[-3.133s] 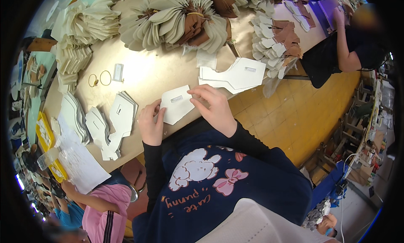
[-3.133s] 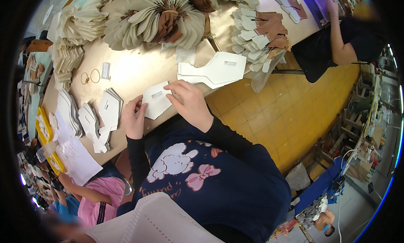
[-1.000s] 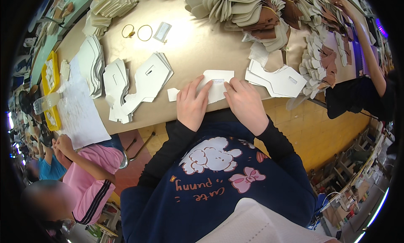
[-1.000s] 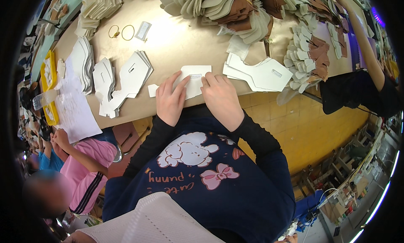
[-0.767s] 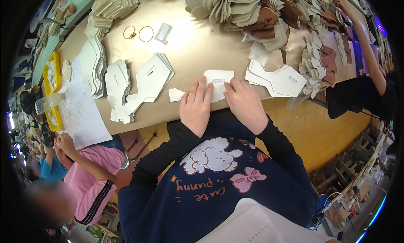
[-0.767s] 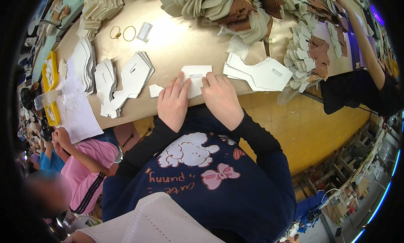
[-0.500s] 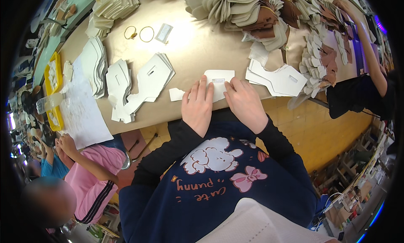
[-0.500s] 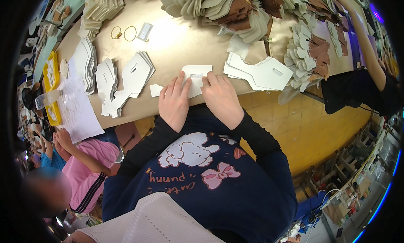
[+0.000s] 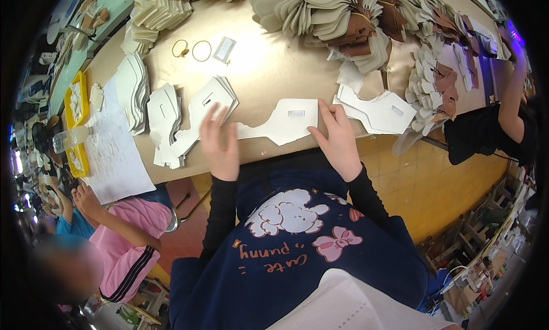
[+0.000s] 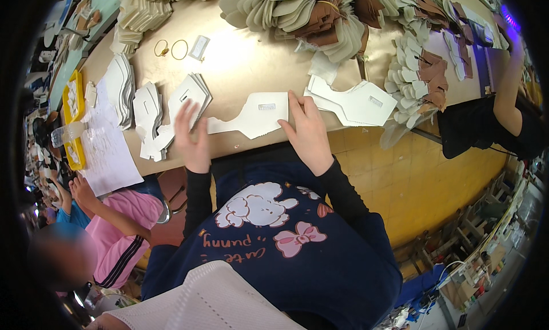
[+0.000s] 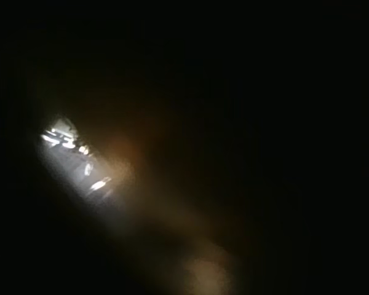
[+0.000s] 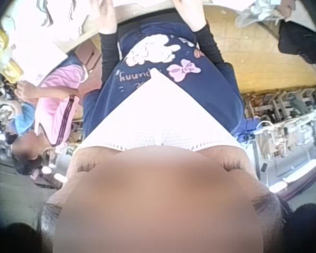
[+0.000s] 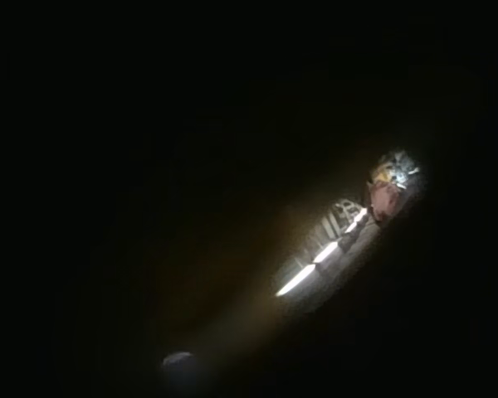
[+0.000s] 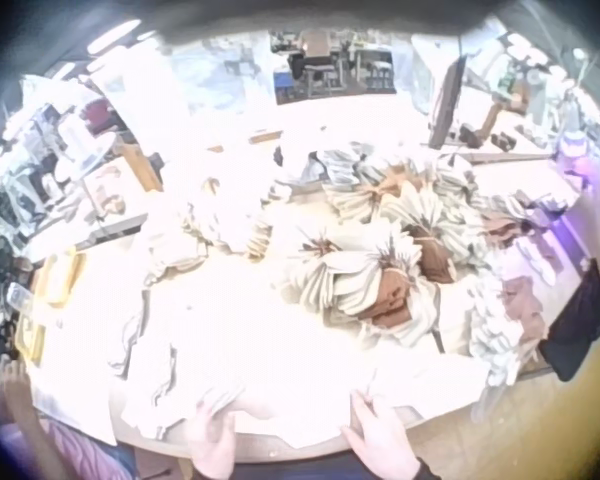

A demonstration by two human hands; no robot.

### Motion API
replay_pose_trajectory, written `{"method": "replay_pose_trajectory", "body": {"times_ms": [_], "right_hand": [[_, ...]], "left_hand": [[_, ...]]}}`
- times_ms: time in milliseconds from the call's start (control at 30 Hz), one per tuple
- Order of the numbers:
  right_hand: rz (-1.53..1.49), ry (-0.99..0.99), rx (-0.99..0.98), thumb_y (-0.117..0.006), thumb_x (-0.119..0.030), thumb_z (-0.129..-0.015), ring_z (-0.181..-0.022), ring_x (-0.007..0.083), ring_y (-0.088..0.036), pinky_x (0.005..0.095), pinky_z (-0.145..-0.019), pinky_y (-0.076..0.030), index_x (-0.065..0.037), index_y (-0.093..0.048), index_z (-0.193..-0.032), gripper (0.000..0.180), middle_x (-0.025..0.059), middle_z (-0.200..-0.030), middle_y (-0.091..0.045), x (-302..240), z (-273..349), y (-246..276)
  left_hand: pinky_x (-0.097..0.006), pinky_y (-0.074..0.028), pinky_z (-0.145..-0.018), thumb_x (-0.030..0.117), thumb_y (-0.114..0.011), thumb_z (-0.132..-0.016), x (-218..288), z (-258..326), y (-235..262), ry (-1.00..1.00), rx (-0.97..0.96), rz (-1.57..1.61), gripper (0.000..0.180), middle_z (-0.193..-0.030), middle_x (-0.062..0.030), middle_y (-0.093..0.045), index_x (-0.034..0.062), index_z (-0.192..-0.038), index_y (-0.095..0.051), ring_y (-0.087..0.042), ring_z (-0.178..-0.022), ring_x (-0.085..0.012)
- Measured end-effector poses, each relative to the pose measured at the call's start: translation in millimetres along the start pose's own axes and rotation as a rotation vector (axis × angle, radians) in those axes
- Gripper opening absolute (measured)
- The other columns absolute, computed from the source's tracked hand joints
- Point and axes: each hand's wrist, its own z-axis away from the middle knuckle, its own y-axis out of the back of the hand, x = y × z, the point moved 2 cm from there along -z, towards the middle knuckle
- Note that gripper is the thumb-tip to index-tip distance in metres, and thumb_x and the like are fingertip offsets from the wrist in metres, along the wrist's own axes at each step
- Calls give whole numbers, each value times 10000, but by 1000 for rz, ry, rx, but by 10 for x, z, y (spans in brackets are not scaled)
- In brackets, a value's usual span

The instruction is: The person repeatedly picks up small white labels and places them onto white shoe-shaped paper cutouts on a table. They peel the backing from each label, align it on a cutout, and press it down before moving to the next item. The process continues with multiple cutouts and labels throughout the clip.

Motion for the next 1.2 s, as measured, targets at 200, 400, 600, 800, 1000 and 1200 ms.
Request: {"method": "replay_pose_trajectory", "body": {"times_ms": [200,400,600,800,1000,1200], "right_hand": [[2,-30,95,-747,-77,-837,-960,302,-570,372,-846,-481,10,-552,-1314,523,136,-1110,-525,-16,-25,-83],[-199,-134,61,-688,-49,-879,-837,279,-622,369,-763,-507,-7,-583,-1197,337,133,-957,-620,9,-77,-75],[-285,-167,99,-629,-42,-930,-704,231,-637,330,-659,-509,-2,-611,-1147,221,115,-854,-671,37,-83,-87],[-283,-160,95,-627,-43,-933,-684,229,-647,323,-643,-509,-3,-630,-1129,199,116,-830,-673,44,-96,-44],[-299,-164,61,-646,-57,-933,-677,209,-644,312,-638,-513,0,-638,-1164,238,111,-834,-677,21,-100,-41],[-323,-160,78,-668,-23,-922,-655,118,-569,251,-635,-488,31,-629,-1184,270,69,-805,-652,19,-104,-50]], "left_hand": [[-471,-297,-1157,225,-718,-894,-642,-284,187,164,196,-129,550,-1519,-185,-420,51,-1391,-558,-365,-1405,-378],[-508,-258,-1173,345,-769,-848,-805,-316,140,180,47,-322,643,-1569,-196,-348,1,-1361,-589,-244,-1461,-428],[-489,-295,-1162,302,-755,-866,-703,-305,115,148,97,-355,584,-1538,-192,-415,-3,-1341,-608,-294,-1449,-410],[-454,-399,-1057,169,-786,-812,-560,-287,114,129,220,-188,443,-1286,-145,-615,-29,-1182,-645,-522,-1250,-351],[-397,-475,-920,95,-759,-821,-516,-333,105,185,204,-29,352,-1132,-142,-633,21,-1149,-656,-600,-1070,-319],[-415,-469,-930,100,-735,-848,-497,-289,45,-63,309,-323,341,-1082,-149,-642,35,-1174,-658,-605,-1042,-337]]}}
